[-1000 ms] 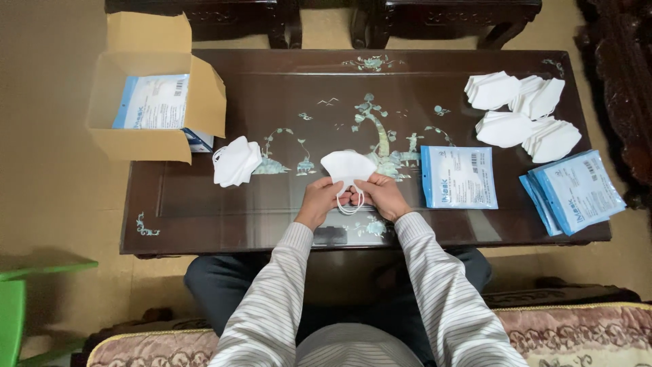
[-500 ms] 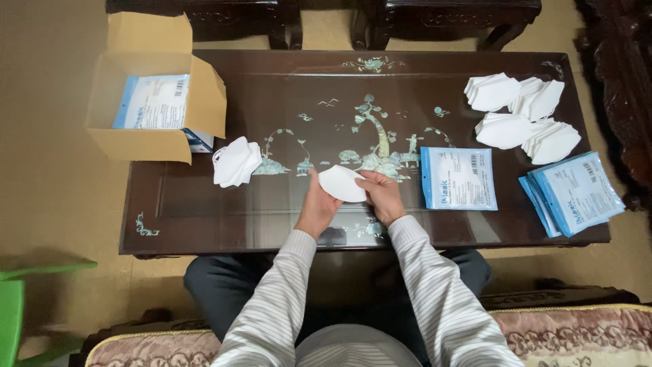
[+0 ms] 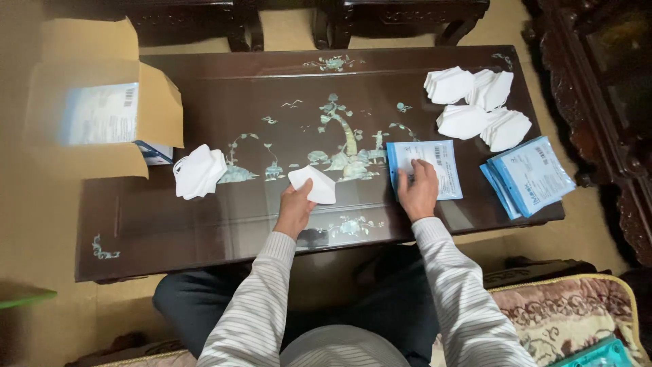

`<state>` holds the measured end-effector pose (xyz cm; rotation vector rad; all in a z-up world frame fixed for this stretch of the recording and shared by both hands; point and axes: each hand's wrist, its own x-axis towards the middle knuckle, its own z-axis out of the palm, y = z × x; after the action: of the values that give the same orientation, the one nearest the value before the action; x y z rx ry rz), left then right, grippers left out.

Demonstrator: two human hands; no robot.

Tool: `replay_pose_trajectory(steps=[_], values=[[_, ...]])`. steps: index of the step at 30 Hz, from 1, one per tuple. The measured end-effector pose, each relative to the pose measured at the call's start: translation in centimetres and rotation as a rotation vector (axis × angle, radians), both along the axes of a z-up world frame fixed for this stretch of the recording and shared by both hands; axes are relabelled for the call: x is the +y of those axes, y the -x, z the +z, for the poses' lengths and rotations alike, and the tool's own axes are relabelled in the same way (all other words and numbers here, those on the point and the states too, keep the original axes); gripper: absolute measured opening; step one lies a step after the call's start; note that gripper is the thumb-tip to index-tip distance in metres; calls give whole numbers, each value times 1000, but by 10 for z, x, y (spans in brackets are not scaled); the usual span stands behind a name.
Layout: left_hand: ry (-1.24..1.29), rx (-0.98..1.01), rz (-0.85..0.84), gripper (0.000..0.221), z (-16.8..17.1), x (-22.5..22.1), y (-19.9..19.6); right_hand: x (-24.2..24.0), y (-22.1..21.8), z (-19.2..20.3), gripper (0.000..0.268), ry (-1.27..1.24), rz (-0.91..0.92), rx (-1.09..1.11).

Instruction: Packaging face masks into individual blue envelopes at a table

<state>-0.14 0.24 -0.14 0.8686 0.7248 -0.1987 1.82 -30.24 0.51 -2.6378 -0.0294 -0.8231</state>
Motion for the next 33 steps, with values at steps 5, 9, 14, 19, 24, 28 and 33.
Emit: replay_pose_trajectory(steps=[5,9,14,19,24,28,33], values=[[6,-12,-26,49,6,2,2,-7,5,-15,51,62,-5,150],[29,-50,-37,48,0,2,3,-11,4,-24,26,197,-37,104],[-21,-64,-83,46,5,0,9,-2,7,-29,17,243,-5,72],[-89,-100,-236,44,30,-20,14,56,20,-7,14,123,200,163],[-271,-138,-325,31,5,-23,5,100,25,-16,22,-140,175,394],[-469,-94,-386,23,-26,-11,-1,124,37,-10,20,-151,162,398],[-715,-61,-416,32,-1,4,0,170,56,8,21,-60,265,288]])
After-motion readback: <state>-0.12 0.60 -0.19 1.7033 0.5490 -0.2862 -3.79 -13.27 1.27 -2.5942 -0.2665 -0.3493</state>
